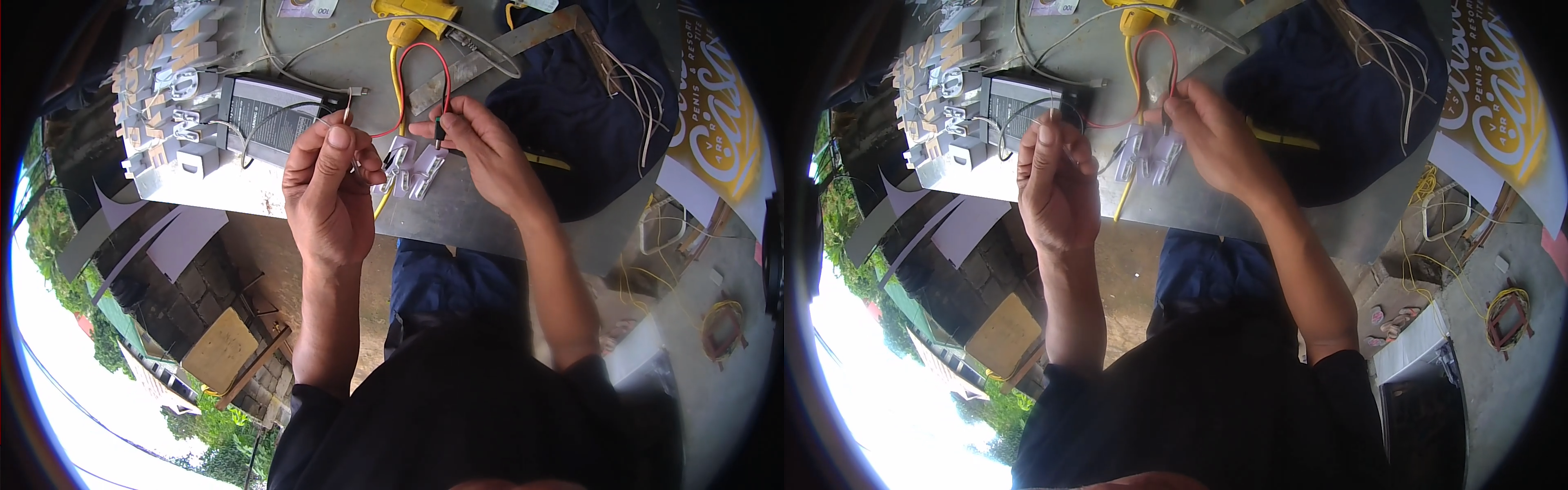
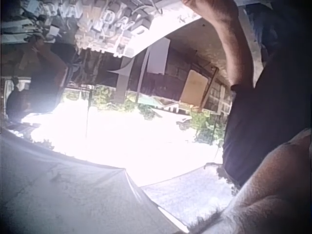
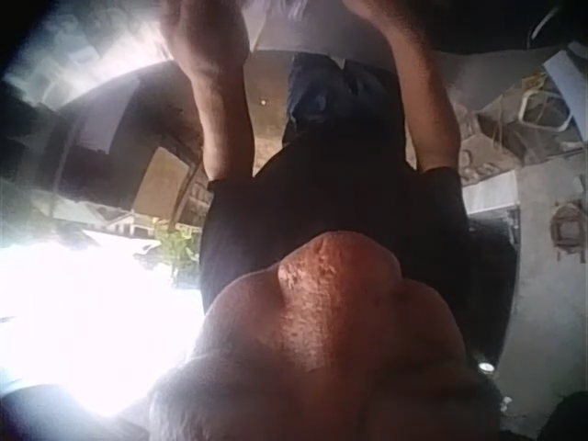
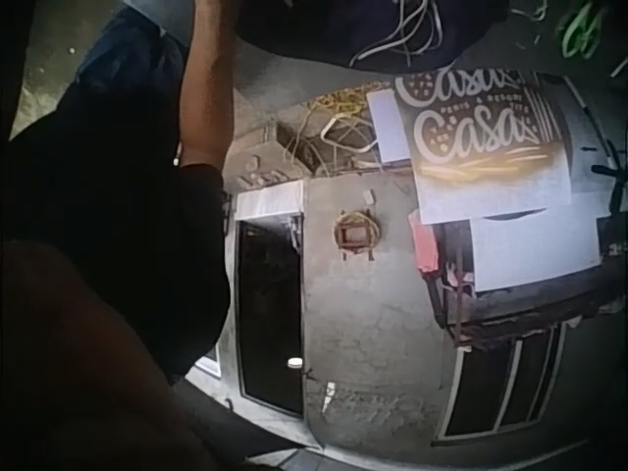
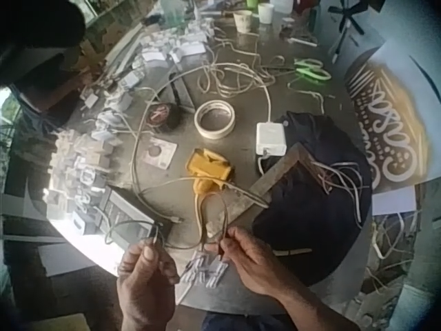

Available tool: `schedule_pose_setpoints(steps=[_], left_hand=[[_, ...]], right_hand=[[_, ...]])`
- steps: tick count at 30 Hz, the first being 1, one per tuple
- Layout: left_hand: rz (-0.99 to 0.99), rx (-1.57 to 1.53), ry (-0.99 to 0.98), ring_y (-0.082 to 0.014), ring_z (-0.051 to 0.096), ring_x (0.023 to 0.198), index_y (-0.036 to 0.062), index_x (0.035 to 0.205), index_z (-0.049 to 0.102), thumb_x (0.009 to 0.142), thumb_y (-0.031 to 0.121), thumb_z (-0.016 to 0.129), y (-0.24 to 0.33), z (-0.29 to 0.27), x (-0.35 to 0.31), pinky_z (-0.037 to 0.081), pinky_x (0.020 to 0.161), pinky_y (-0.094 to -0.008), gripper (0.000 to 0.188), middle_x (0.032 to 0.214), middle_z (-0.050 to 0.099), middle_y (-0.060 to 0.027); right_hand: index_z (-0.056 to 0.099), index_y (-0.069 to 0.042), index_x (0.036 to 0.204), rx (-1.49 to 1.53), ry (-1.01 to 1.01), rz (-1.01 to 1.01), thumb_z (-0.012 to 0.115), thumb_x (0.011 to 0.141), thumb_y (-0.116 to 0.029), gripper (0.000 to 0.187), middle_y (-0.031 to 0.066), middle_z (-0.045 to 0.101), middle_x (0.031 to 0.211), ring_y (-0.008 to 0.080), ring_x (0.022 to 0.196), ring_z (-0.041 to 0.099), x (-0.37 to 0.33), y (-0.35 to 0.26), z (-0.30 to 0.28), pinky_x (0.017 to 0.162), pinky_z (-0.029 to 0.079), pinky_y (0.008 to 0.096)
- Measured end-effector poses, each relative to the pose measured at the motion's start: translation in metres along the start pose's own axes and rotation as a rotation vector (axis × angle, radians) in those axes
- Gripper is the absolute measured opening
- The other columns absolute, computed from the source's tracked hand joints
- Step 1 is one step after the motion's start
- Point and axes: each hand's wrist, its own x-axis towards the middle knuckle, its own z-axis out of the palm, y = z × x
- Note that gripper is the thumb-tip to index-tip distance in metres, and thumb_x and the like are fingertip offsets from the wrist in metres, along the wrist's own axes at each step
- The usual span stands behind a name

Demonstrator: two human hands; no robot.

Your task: Wiring and assembling electronic components for a light-up sign.

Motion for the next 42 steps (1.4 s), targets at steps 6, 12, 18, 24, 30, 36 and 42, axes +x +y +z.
schedule_pose_setpoints(steps=[6, 12, 18, 24, 30, 36, 42], left_hand=[[-0.023, -0.014, 0.021, -0.0148, 0.059, 0.067, 0.0022, 0.105, 0.063, 0.092, 0.014, 0.059, -0.001, 0.004, -0.002, 0.051, 0.056, -0.0258, 0.018, 0.083, 0.063, -0.0104], [-0.039, 0.036, 0.043, -0.0148, 0.06, 0.066, 0.0008, 0.104, 0.063, 0.091, 0.012, 0.061, -0.006, 0.007, -0.004, 0.051, 0.056, -0.0257, 0.017, 0.08, 0.063, -0.0096], [-0.004, 0.303, -0.009, -0.0123, 0.057, 0.061, -0.0016, 0.101, 0.065, 0.088, 0.008, 0.063, -0.007, 0.01, -0.006, 0.046, 0.057, -0.0227, 0.016, 0.076, 0.063, -0.008], [-0.068, 0.613, -0.097, -0.0054, 0.058, 0.072, -0.0026, 0.094, 0.067, 0.083, 0.001, 0.068, 0.003, 0.029, -0.004, 0.045, 0.063, -0.0192, 0.011, 0.086, 0.067, -0.0059], [0.042, 0.709, -0.173, -0.0071, 0.057, 0.069, -0.0017, 0.09, 0.066, 0.082, -0.002, 0.066, 0.002, 0.032, 0.002, 0.043, 0.062, -0.0192, 0.008, 0.082, 0.066, -0.0069], [0.031, 0.599, -0.206, -0.0137, 0.064, 0.086, -0.0028, 0.092, 0.063, 0.082, -0.004, 0.065, -0.003, 0.03, 0.004, 0.05, 0.076, -0.0253, 0.011, 0.096, 0.068, -0.0148], [0.035, 0.511, -0.225, -0.0184, 0.065, 0.091, -0.0032, 0.087, 0.06, 0.082, -0.007, 0.062, -0.004, 0.024, 0.007, 0.051, 0.081, -0.0297, 0.007, 0.098, 0.067, -0.0196]], right_hand=[[0.052, 0.0, 0.102, -0.2, -0.103, -0.021, 0.044, 0.1, -0.018, 0.02, 0.0076, 0.066, 0.099, 0.0092, 0.093, 0.06, 0.001, 0.001, 0.0, 0.081, 0.044, 0.0243], [0.055, -0.001, 0.102, -0.099, -0.123, 0.0, 0.047, 0.099, -0.017, 0.018, 0.006, 0.066, 0.096, 0.0091, 0.085, 0.059, 0.002, -0.003, -0.007, 0.077, 0.046, 0.0258], [0.059, -0.004, 0.108, 0.525, 0.049, 0.109, 0.054, 0.095, -0.016, 0.018, 0.008, 0.065, 0.095, 0.0081, 0.076, 0.061, -0.008, -0.01, -0.02, 0.07, 0.05, 0.0223], [0.058, -0.002, 0.109, 0.976, 0.007, 0.08, 0.056, 0.094, -0.016, 0.02, 0.0136, 0.064, 0.095, 0.0122, 0.073, 0.066, -0.014, -0.008, -0.021, 0.064, 0.057, 0.0206], [0.057, -0.003, 0.107, 1.078, 0.037, 0.092, 0.056, 0.094, -0.02, 0.021, 0.0118, 0.065, 0.094, 0.0144, 0.076, 0.067, -0.017, -0.014, -0.01, 0.069, 0.057, 0.0243], [0.051, -0.004, 0.107, 1.15, 0.095, 0.086, 0.055, 0.095, -0.025, 0.023, 0.0123, 0.066, 0.094, 0.0168, 0.08, 0.067, -0.016, -0.016, 0.0, 0.073, 0.058, 0.0291], [0.048, -0.003, 0.11, 1.097, 0.105, 0.032, 0.052, 0.097, -0.023, 0.023, 0.0148, 0.065, 0.094, 0.0183, 0.081, 0.067, -0.013, -0.018, 0.006, 0.075, 0.058, 0.0314]])
